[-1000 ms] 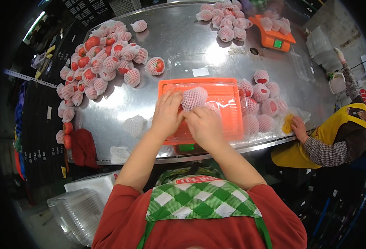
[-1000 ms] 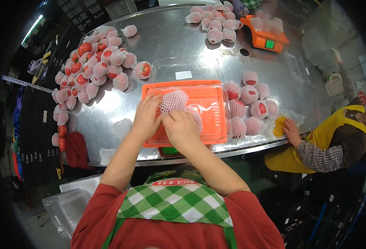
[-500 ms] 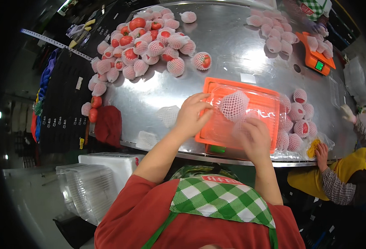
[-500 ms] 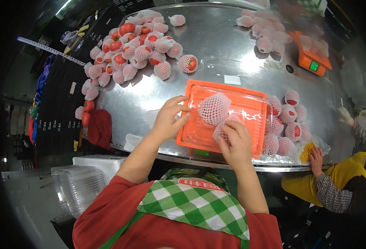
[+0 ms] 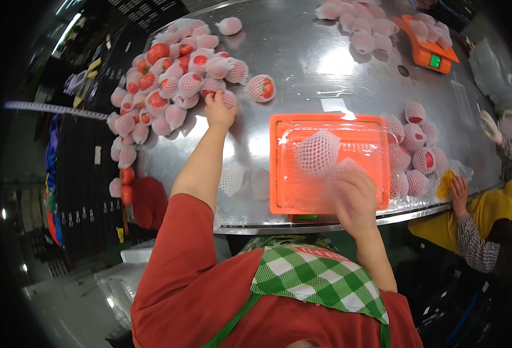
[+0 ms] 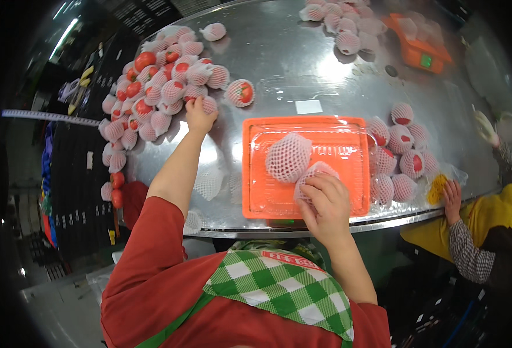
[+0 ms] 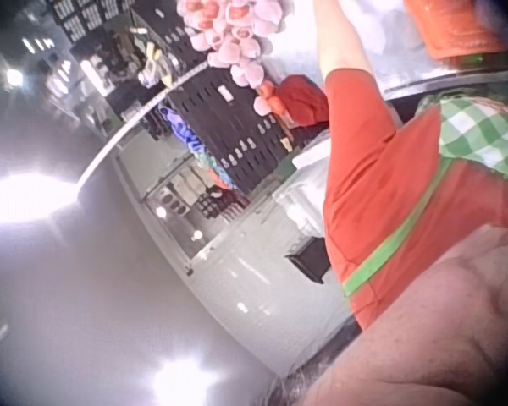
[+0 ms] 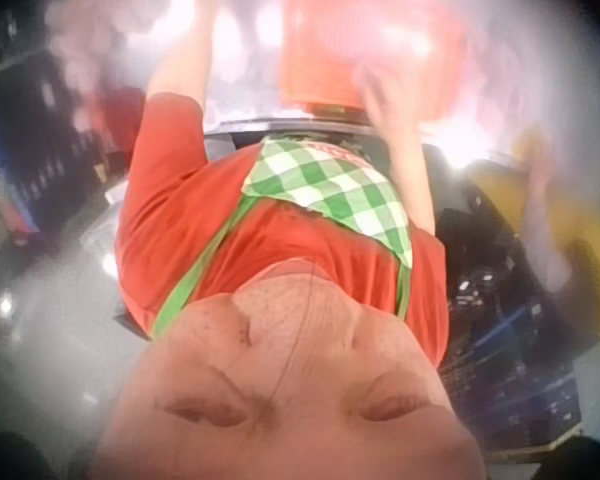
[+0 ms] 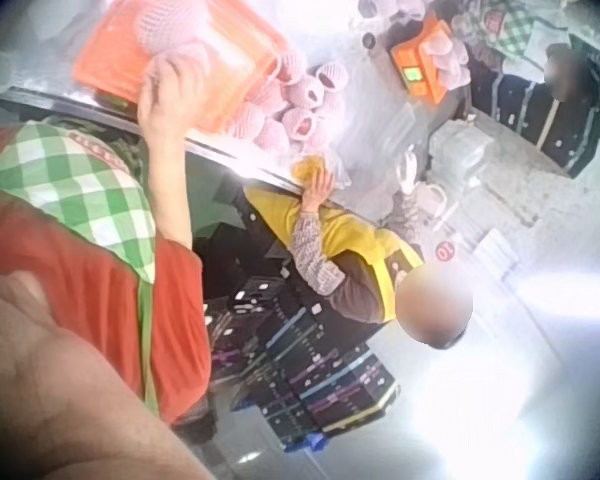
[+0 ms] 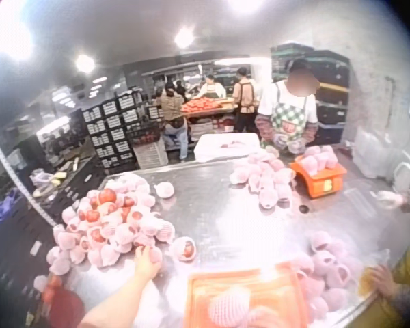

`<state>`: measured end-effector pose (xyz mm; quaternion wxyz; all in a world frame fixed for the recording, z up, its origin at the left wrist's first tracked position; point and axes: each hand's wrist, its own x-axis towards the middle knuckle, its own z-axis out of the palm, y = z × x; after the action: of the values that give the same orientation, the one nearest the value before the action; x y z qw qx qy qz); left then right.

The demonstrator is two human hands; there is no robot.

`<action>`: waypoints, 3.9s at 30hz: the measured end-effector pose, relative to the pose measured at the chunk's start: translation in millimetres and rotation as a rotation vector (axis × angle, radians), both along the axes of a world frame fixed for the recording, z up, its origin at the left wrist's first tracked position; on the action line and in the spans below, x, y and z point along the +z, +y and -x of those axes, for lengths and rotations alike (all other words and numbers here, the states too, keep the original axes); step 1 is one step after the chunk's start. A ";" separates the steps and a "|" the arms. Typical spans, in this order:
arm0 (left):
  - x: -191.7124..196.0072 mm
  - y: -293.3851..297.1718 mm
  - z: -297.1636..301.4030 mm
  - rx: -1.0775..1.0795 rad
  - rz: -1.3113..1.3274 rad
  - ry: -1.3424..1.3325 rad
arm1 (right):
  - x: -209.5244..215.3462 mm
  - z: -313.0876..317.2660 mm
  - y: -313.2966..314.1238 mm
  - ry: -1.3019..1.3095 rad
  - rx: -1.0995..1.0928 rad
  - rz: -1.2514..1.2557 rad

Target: The person removes foam nets from individual tomatoes and places them into a clear plastic tray. The person then closes the tray and sets it aside before repeating the process with a new tray.

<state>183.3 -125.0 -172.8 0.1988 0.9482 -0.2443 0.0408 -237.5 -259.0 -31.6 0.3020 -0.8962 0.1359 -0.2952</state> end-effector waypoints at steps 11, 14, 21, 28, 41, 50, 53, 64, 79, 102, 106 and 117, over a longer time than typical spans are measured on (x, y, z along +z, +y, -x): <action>65.3 45.3 65.6 0.025 1.214 1.397 | 10.9 -6.1 11.3 -0.051 -0.080 -0.080; 106.3 60.2 131.4 -0.361 1.458 1.746 | 25.8 -24.2 17.0 -0.119 0.062 -0.149; 174.8 65.8 219.2 -0.736 0.918 0.332 | 29.6 -73.7 47.5 -0.025 0.356 -1.362; 167.6 77.2 255.8 -0.601 0.889 0.397 | 28.6 -75.3 68.1 -0.141 0.386 -1.320; 161.5 63.9 285.0 -0.357 1.484 1.297 | 19.0 -59.3 52.7 -0.270 0.012 -0.147; 157.8 68.2 273.4 -0.206 1.826 1.954 | 16.9 -46.4 48.3 -0.135 0.106 -1.573; 156.2 68.6 273.6 -0.256 1.865 2.020 | 16.7 -48.0 46.9 -0.160 0.132 -1.713; 161.6 57.7 278.9 -0.313 1.162 0.924 | 32.6 -39.6 65.1 -0.108 0.180 -0.693; 171.2 55.6 278.4 -0.263 1.197 0.848 | 11.7 -42.7 41.2 -0.253 0.480 -1.774; 179.8 50.9 281.8 -0.457 1.094 0.740 | 2.2 -35.1 35.7 -0.271 0.500 -1.789; 191.8 49.3 284.9 -0.458 1.037 0.452 | 3.8 -33.5 39.5 -0.215 0.459 -1.374; 205.1 44.7 297.5 -0.699 0.652 -0.345 | 23.5 -17.0 40.8 -0.088 0.193 -0.571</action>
<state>-114.3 -80.3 32.3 0.4431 0.6780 -0.5507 0.2020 -220.5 -218.2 -8.1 0.5740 -0.7702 0.1144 -0.2534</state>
